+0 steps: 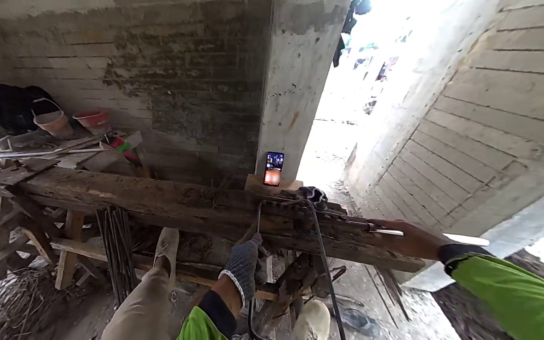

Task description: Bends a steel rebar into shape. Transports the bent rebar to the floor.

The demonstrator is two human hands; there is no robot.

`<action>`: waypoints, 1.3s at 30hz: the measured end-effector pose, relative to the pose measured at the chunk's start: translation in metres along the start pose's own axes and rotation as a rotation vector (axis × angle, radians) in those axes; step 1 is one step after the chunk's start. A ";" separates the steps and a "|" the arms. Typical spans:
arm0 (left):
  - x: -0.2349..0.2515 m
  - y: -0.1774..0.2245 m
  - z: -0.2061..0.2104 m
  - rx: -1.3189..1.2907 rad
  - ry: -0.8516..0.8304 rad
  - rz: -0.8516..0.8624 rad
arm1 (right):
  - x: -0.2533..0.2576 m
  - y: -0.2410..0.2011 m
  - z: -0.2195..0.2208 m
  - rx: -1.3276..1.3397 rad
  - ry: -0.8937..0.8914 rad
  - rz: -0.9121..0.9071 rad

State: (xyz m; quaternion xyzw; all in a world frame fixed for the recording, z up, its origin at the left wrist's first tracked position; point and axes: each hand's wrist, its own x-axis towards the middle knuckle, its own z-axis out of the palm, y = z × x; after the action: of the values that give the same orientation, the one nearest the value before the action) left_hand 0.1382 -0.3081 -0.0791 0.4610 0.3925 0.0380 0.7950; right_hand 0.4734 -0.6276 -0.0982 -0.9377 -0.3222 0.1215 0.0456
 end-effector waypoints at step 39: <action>0.002 -0.005 0.000 0.042 -0.011 0.069 | -0.200 -0.164 0.099 0.119 0.425 0.639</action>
State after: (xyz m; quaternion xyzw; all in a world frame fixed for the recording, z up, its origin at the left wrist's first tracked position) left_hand 0.1375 -0.3101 -0.0839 0.4910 0.3730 0.0545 0.7854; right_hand 0.1980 -0.6213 -0.1277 -0.9909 0.0102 -0.0490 0.1253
